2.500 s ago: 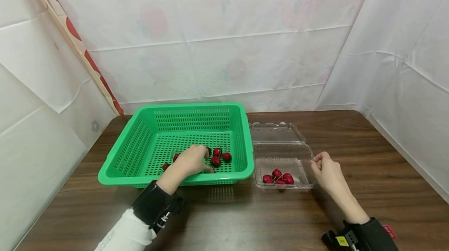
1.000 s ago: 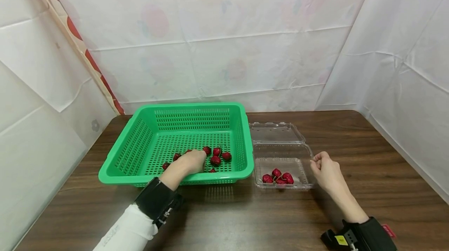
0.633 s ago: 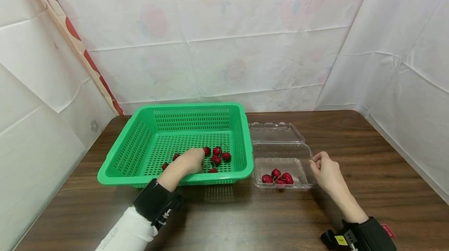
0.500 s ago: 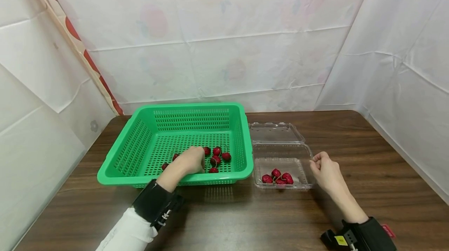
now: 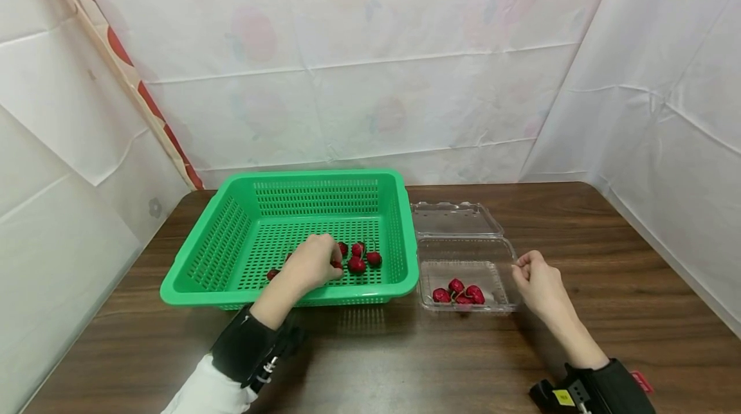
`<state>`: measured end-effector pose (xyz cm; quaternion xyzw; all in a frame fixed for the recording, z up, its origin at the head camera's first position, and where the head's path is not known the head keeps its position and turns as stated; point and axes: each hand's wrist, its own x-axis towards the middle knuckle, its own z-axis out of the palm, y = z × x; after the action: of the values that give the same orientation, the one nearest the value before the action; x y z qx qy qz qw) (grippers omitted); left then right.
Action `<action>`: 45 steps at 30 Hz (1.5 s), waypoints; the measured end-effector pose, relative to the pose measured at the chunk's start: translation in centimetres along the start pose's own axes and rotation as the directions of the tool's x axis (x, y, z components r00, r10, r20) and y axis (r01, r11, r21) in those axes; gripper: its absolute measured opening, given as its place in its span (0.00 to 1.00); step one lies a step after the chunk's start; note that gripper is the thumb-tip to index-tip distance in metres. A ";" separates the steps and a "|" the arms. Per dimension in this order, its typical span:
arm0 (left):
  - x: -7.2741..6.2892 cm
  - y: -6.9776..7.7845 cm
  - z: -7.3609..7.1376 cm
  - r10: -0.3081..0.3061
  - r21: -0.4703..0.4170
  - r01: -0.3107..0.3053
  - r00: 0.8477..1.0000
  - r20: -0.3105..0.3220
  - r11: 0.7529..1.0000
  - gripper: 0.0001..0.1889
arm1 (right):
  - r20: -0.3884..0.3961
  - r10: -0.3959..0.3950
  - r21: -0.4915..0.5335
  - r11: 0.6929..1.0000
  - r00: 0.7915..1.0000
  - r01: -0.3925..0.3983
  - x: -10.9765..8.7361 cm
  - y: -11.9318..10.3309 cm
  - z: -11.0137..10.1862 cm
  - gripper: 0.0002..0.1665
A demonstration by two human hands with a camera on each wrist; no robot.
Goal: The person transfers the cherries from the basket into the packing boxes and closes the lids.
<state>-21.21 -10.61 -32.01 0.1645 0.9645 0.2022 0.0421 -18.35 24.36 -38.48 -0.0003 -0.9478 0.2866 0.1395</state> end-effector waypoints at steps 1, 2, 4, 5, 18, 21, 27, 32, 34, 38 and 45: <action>-0.1 0.1 0.0 0.001 -0.009 -0.001 1.000 -0.011 1.000 0.08 | -0.001 -0.002 0.000 1.000 1.000 0.002 0.0 0.0 0.0 0.07; -0.2 0.2 0.0 0.002 -0.021 -0.003 1.000 -0.019 1.000 0.10 | -0.002 -0.004 -0.001 1.000 1.000 0.004 0.0 0.0 0.0 0.07; -0.4 0.5 0.0 -0.005 -0.032 0.004 0.999 -0.051 0.999 0.06 | -0.003 -0.006 -0.002 1.000 1.000 0.006 0.0 -0.1 0.0 0.07; -0.5 0.7 0.0 -0.010 -0.037 0.008 0.998 -0.064 0.999 0.04 | -0.004 -0.006 -0.001 1.000 1.000 0.006 0.0 -0.1 0.0 0.07; -1.6 2.0 0.3 0.044 0.004 -0.045 0.948 -0.316 0.999 0.09 | 0.009 -0.004 0.003 1.000 1.000 0.004 0.0 0.0 0.0 0.08; -1.8 2.4 0.2 0.049 -0.008 -0.055 0.936 -0.348 0.998 0.11 | 0.006 -0.004 0.002 1.000 1.000 0.004 0.0 0.0 0.0 0.08; -2.2 3.2 0.4 0.066 -0.036 -0.087 0.913 -0.402 0.996 0.12 | 0.000 -0.006 0.003 1.000 1.000 0.006 0.0 0.0 0.0 0.08; -2.7 4.2 0.6 0.090 -0.049 -0.123 0.895 -0.438 0.991 0.11 | -0.005 -0.006 -0.003 1.000 1.000 0.006 0.0 0.0 0.0 0.07; -2.8 4.7 0.7 0.097 -0.055 -0.135 0.892 -0.442 0.989 0.11 | -0.010 -0.005 -0.002 1.000 1.000 0.005 0.0 0.0 0.0 0.07; -3.1 5.8 0.8 0.121 -0.062 -0.165 0.887 -0.445 0.984 0.12 | -0.015 -0.003 0.003 1.000 1.000 0.003 0.0 0.0 0.0 0.06; -3.1 7.3 1.5 0.184 -0.045 -0.229 0.871 -0.456 0.972 0.11 | -0.010 0.000 0.003 1.000 1.000 0.000 0.0 0.0 0.0 0.07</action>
<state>-15.85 -4.79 -30.41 0.2135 0.9139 0.2846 -0.1954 -18.40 24.34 -38.48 -0.0018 -0.9467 0.2879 0.1444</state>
